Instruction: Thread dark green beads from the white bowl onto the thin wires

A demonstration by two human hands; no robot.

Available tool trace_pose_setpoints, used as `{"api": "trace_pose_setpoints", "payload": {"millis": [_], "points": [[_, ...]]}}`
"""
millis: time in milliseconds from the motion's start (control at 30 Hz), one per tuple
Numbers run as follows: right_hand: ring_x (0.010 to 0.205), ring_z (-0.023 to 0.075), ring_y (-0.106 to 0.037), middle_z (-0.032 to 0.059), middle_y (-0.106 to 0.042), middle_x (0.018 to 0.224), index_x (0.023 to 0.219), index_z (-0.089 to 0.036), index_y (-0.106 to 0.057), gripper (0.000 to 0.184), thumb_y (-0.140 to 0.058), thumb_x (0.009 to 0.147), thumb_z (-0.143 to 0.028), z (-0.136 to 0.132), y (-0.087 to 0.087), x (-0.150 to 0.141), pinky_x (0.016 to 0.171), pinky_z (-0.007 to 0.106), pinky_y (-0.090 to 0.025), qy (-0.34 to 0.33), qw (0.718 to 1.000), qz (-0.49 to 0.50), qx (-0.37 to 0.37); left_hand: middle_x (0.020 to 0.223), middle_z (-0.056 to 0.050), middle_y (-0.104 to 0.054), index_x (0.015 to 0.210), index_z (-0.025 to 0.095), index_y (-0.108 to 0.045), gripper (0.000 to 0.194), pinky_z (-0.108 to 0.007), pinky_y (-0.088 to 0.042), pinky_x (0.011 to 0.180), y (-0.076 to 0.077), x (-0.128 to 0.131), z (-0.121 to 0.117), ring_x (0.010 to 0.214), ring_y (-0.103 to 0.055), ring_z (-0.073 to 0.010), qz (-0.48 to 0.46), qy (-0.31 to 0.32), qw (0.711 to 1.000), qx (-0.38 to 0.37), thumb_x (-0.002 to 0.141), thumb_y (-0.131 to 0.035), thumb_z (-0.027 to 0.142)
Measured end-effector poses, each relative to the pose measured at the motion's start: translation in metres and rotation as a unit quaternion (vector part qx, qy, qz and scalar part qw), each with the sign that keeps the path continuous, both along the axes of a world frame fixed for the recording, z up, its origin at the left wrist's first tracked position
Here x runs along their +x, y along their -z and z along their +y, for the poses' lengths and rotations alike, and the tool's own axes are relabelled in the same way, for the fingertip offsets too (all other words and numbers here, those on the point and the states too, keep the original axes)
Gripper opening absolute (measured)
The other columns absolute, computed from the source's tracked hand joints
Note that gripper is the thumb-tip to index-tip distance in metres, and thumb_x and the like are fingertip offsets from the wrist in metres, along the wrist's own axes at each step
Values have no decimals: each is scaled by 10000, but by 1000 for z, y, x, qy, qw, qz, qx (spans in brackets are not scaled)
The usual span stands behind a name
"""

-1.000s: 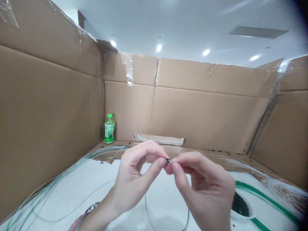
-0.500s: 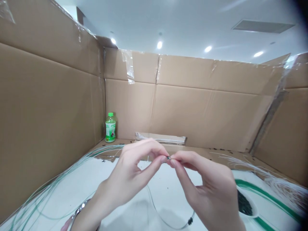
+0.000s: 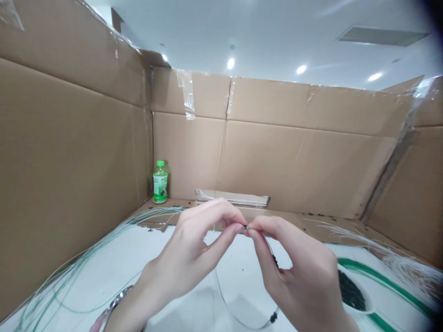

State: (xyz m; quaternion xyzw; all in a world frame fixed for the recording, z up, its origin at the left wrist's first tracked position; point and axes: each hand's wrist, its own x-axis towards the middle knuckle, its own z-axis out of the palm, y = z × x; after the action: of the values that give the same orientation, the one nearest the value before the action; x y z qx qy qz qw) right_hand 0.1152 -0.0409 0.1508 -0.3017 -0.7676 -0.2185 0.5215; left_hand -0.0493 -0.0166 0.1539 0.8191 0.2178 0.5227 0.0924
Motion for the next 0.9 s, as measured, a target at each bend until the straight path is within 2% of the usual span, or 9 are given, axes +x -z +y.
{"api": "trace_pose_setpoints", "payload": {"millis": [133, 367, 600, 800, 900], "points": [[520, 83, -559, -18, -607, 640, 811, -174, -547, 117, -528, 842, -62, 1, 1, -1, 512, 180, -447, -15, 1000, 24, -6, 763, 0, -609, 852, 181, -577, 104, -202, -448, 621, 0, -1, -2, 682, -558, -98, -5, 4, 1000, -5, 892, -526, 101], [581, 54, -636, -52, -641, 685, 848, -208, -535, 123, -509, 881, -92, 1, 7, -4, 581, 109, -501, -95, 983, 112, -114, 794, 3, -602, 887, 202, -572, 138, -194, -465, 647, 7, 6, -1, 706, -568, -89, -82, 50, 995, -9, 885, -534, 69], [527, 69, -602, -38, -633, 663, 836, -210, -534, 117, -483, 897, -125, 2, 9, -6, 532, 133, -502, -125, 975, 133, -123, 795, -17, -600, 904, 191, -571, 135, -216, -485, 644, 10, 7, 1, 702, -583, -107, -80, 58, 995, 1, 882, -529, 64], [572, 57, -635, -49, -667, 673, 824, -205, -596, 129, -575, 848, -80, -1, 9, -4, 578, 106, -516, -105, 979, 140, -106, 764, -4, -632, 909, 184, -581, 173, -201, -473, 649, 10, 6, 2, 709, -581, -98, -76, 56, 995, 43, 849, -557, 23], [562, 49, -651, -59, -689, 676, 834, -212, -613, 155, -614, 824, -58, 1, 11, -4, 574, 87, -523, -118, 975, 152, -107, 745, -5, -659, 919, 186, -600, 185, -208, -487, 648, 10, 7, 4, 691, -600, -104, -95, 71, 993, 29, 852, -556, 20]]}}
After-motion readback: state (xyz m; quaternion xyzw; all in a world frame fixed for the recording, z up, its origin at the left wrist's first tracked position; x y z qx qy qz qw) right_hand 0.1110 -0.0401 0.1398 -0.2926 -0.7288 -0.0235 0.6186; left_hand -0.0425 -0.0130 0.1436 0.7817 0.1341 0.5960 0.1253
